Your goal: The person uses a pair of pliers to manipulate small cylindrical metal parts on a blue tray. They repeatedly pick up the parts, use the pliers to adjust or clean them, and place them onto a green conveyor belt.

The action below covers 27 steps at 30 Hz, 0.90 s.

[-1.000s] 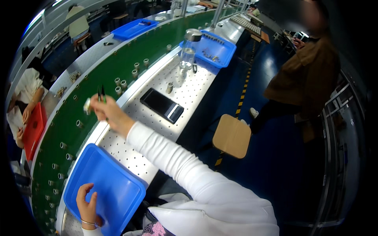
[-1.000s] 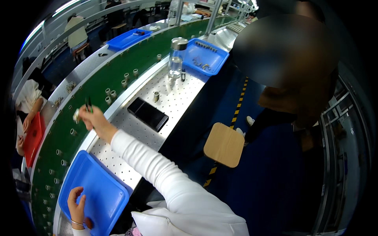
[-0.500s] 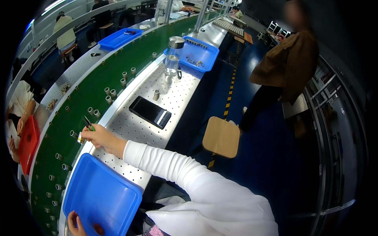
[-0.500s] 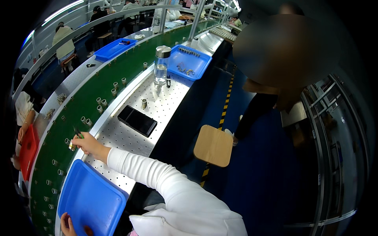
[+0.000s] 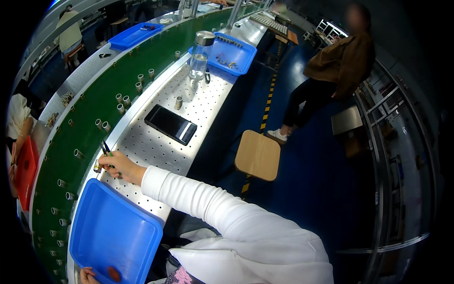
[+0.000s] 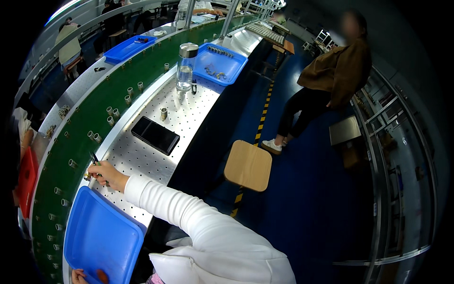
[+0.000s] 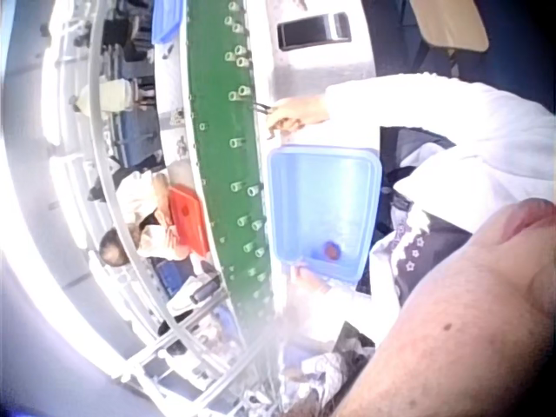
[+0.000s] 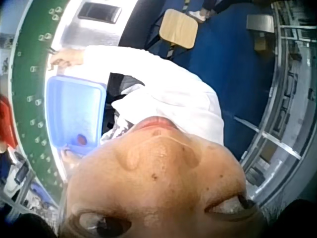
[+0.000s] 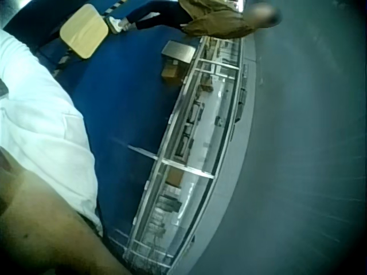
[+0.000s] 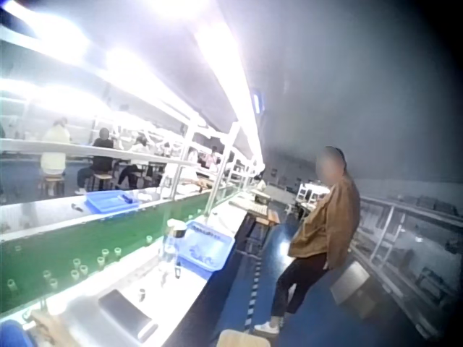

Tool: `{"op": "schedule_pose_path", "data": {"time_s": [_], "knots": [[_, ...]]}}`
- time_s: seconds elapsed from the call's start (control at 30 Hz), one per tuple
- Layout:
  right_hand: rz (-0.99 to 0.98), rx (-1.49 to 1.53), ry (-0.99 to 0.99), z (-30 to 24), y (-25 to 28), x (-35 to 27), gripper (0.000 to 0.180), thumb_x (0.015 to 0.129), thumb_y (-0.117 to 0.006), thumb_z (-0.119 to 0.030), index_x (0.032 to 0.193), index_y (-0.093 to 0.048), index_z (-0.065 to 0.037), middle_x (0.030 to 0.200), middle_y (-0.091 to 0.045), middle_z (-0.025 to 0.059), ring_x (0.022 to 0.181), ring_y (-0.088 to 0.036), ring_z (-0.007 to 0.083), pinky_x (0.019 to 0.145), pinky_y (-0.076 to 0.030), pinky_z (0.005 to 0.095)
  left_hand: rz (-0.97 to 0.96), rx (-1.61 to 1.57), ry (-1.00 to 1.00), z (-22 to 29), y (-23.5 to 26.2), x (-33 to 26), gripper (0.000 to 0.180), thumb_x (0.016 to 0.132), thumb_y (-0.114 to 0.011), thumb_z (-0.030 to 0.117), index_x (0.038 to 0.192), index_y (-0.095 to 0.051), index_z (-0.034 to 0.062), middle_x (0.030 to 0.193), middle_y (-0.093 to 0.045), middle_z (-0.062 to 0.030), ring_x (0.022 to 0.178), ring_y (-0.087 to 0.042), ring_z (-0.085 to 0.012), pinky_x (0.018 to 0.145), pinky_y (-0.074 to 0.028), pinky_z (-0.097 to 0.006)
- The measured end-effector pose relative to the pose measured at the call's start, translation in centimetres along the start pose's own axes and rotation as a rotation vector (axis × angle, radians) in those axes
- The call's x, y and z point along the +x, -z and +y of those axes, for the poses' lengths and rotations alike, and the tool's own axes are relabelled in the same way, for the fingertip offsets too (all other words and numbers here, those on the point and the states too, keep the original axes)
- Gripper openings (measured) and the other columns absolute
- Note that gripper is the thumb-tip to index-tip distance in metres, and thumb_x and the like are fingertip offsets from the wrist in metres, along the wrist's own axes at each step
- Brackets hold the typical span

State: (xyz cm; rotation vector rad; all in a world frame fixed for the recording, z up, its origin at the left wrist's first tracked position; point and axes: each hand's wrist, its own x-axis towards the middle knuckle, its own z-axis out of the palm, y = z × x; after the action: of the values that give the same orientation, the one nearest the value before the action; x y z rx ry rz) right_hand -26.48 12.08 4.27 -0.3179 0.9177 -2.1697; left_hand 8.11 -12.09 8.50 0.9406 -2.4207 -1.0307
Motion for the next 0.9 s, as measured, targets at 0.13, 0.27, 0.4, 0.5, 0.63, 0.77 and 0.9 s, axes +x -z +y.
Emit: {"op": "schedule_pose_path", "data": {"time_s": [0.13,0.27,0.4,0.5,0.63,0.77,0.9], "knots": [[0.024,-0.024,0.004,0.1,0.1,-0.1,0.014,0.081,-0.061,-0.018,0.079,-0.053,-0.007,0.062,-0.045,-0.0014,0.040,-0.030,0.0031,0.039,-0.021,0.0215,-0.005,-0.084,0.017,-1.0,0.1,0.1,0.012,0.071,-0.049,0.003,0.072,-0.061,0.0034,0.082,-0.062,-0.0108,0.082,-0.054,-0.0220,0.077,-0.043,-0.034],[0.009,-0.029,0.006,0.1,0.0,-0.1,0.014,0.082,-0.061,-0.019,0.080,-0.053,-0.007,0.062,-0.045,-0.0016,0.040,-0.030,0.0029,0.038,-0.021,0.0207,-0.058,-0.063,-0.007,-4.7,1.3,1.1,0.016,0.077,-0.052,0.007,0.087,-0.064,0.0023,0.096,-0.062,-0.0142,0.091,-0.055,-0.0237,0.083,-0.042,-0.036],[0.011,-0.045,0.010,0.1,-0.1,-0.1,0.015,0.083,-0.061,-0.019,0.081,-0.052,-0.007,0.062,-0.045,-0.0018,0.040,-0.030,0.0025,0.038,-0.021,0.0203,0.045,-0.135,-0.026,-3.0,0.2,0.5,0.019,0.080,-0.053,0.009,0.094,-0.063,0.0019,0.102,-0.060,-0.0155,0.095,-0.054,-0.0248,0.086,-0.041,-0.037],[-0.008,-0.012,0.021,0.2,0.1,-0.1,0.014,0.083,-0.061,-0.019,0.082,-0.053,-0.007,0.062,-0.045,-0.0023,0.040,-0.030,0.0023,0.038,-0.021,0.0202,0.109,-0.186,-0.035,-2.2,-0.3,0.3,0.022,0.081,-0.054,0.011,0.099,-0.062,0.0016,0.106,-0.059,-0.0165,0.098,-0.053,-0.0255,0.088,-0.040,-0.038],[0.025,-0.011,-0.011,0.1,-0.2,-0.3,0.014,0.084,-0.061,-0.020,0.082,-0.053,-0.008,0.061,-0.045,-0.0029,0.040,-0.030,0.0023,0.038,-0.021,0.0202,0.194,-0.315,-0.005,-2.2,-1.4,0.1,0.026,0.084,-0.055,0.014,0.106,-0.061,0.0012,0.112,-0.057,-0.0179,0.102,-0.053,-0.0266,0.091,-0.040,-0.038],[0.023,-0.039,0.007,-0.2,-0.3,-0.7,0.017,0.085,-0.061,-0.021,0.081,-0.052,-0.007,0.060,-0.044,-0.0030,0.040,-0.030,0.0022,0.038,-0.020,0.0204,0.207,-0.331,-0.020,-2.3,-1.6,-0.2,0.030,0.085,-0.056,0.016,0.112,-0.059,0.0009,0.116,-0.056,-0.0189,0.105,-0.052,-0.0277,0.093,-0.039,-0.039],[-0.020,-0.054,0.018,-0.5,-0.9,-0.8,0.017,0.085,-0.062,-0.020,0.079,-0.051,-0.007,0.057,-0.042,-0.0034,0.039,-0.028,0.0023,0.037,-0.019,0.0206,0.153,-0.184,-0.087,-1.7,-1.0,0.0,0.034,0.086,-0.057,0.018,0.116,-0.056,0.0006,0.119,-0.053,-0.0197,0.107,-0.051,-0.0290,0.094,-0.038,-0.039]]}}
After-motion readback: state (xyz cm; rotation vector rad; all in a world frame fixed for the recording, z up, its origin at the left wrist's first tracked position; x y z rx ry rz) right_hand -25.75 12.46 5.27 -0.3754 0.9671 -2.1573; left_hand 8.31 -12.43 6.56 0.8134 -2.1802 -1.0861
